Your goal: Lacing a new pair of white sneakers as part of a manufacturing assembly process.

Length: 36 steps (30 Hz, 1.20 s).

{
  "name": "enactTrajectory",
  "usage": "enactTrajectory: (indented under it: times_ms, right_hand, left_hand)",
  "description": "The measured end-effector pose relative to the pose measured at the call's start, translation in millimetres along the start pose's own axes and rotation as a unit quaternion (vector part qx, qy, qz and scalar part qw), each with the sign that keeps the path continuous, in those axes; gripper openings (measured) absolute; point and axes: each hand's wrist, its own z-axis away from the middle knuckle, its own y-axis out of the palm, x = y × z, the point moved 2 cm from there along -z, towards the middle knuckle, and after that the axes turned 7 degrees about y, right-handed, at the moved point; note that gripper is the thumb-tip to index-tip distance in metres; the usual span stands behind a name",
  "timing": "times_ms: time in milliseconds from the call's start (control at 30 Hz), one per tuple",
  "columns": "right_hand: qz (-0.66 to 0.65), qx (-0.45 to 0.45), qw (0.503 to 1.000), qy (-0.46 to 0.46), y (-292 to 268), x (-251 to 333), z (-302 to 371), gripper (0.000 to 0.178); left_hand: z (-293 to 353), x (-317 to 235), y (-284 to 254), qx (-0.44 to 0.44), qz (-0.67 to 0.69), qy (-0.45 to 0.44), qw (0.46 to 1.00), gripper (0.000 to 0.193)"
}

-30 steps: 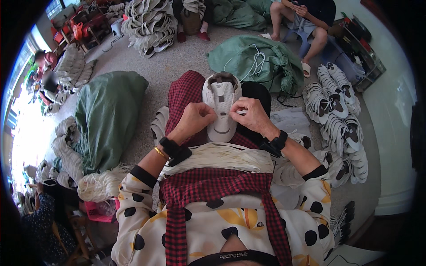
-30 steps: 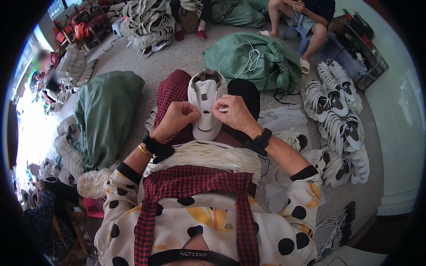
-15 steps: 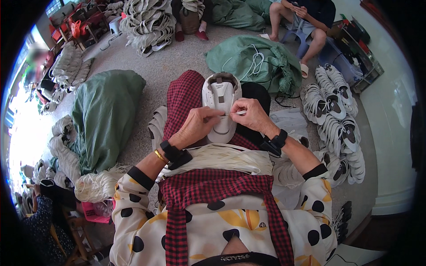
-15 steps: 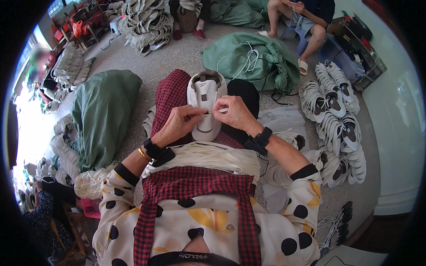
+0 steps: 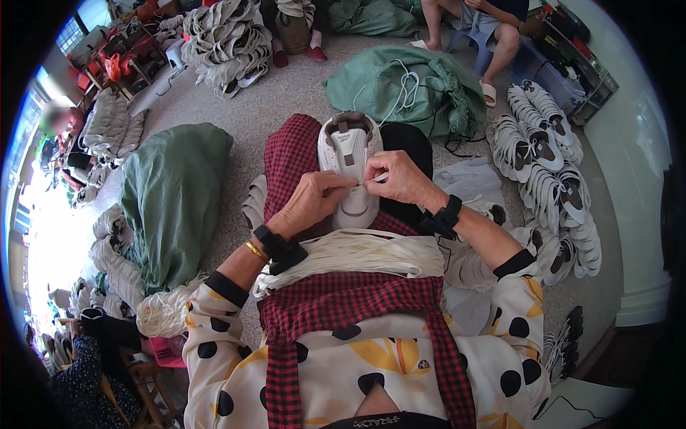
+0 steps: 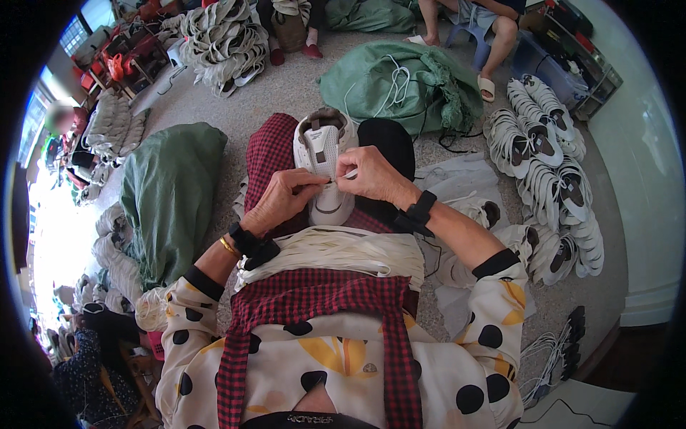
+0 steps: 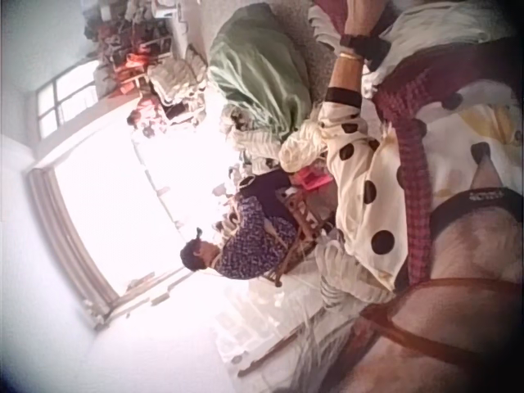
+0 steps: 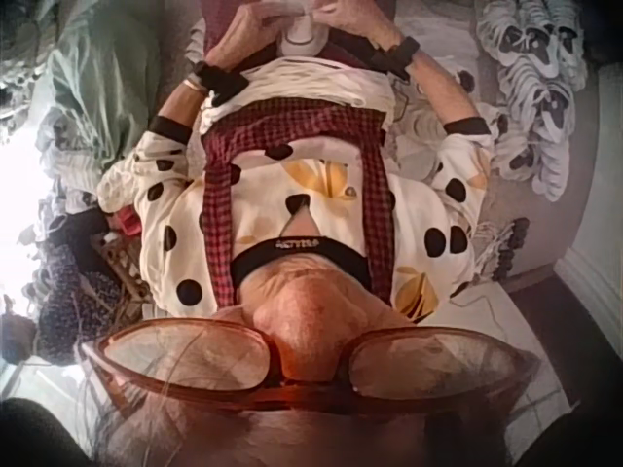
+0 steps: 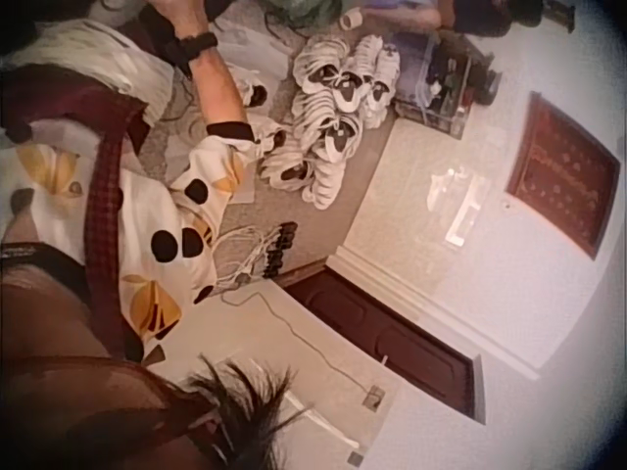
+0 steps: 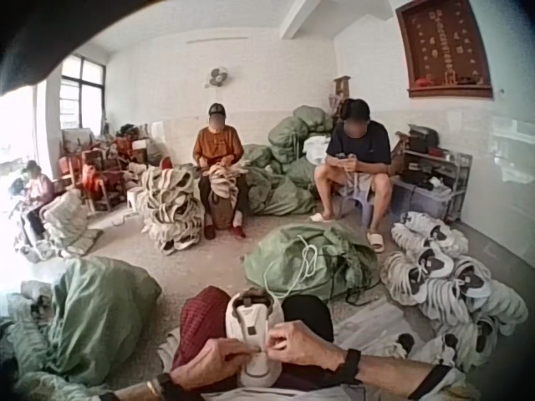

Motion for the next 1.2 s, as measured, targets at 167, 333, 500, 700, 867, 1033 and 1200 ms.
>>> enactTrajectory:
  times_ms: [167, 333, 500, 700, 867, 1033, 1200]
  right_hand:
    - [0.032, 0.018, 0.999, -0.005, -5.8, 7.0, -1.2, 0.011]
    - [0.027, 0.039, 0.999, -0.009, -7.9, 8.2, -2.9, 0.012]
    - [0.046, -0.004, 0.999, -0.026, 4.0, 7.5, -3.3, 0.012]
    - [0.078, -0.016, 0.995, -0.058, 7.7, 8.9, -1.0, 0.014]
    - [0.134, -0.041, 0.989, -0.034, 3.7, 7.3, 1.6, 0.013]
    - [0.206, -0.014, 0.975, -0.078, 11.2, 19.7, -6.8, 0.015]
    - [0.241, 0.003, 0.961, -0.138, 3.1, 42.1, 8.3, 0.007]
  left_hand:
    - [-0.2, -0.9, -1.0, 0.002, 0.010, -0.025, 1.000, 0.021]
    - [0.3, 5.6, 0.1, -0.003, 0.029, -0.028, 0.999, 0.022]
    - [0.8, 9.7, 2.5, -0.004, 0.032, -0.033, 0.999, 0.024]
    - [4.0, 7.7, -2.2, -0.021, 0.037, -0.051, 0.998, 0.024]
    - [-2.6, 14.5, 6.9, -0.055, 0.032, 0.012, 0.998, 0.019]
    - [0.8, 15.7, 0.4, -0.036, 0.001, 0.009, 0.999, 0.017]
    - [0.6, 17.1, 8.5, -0.052, 0.009, 0.028, 0.998, 0.017]
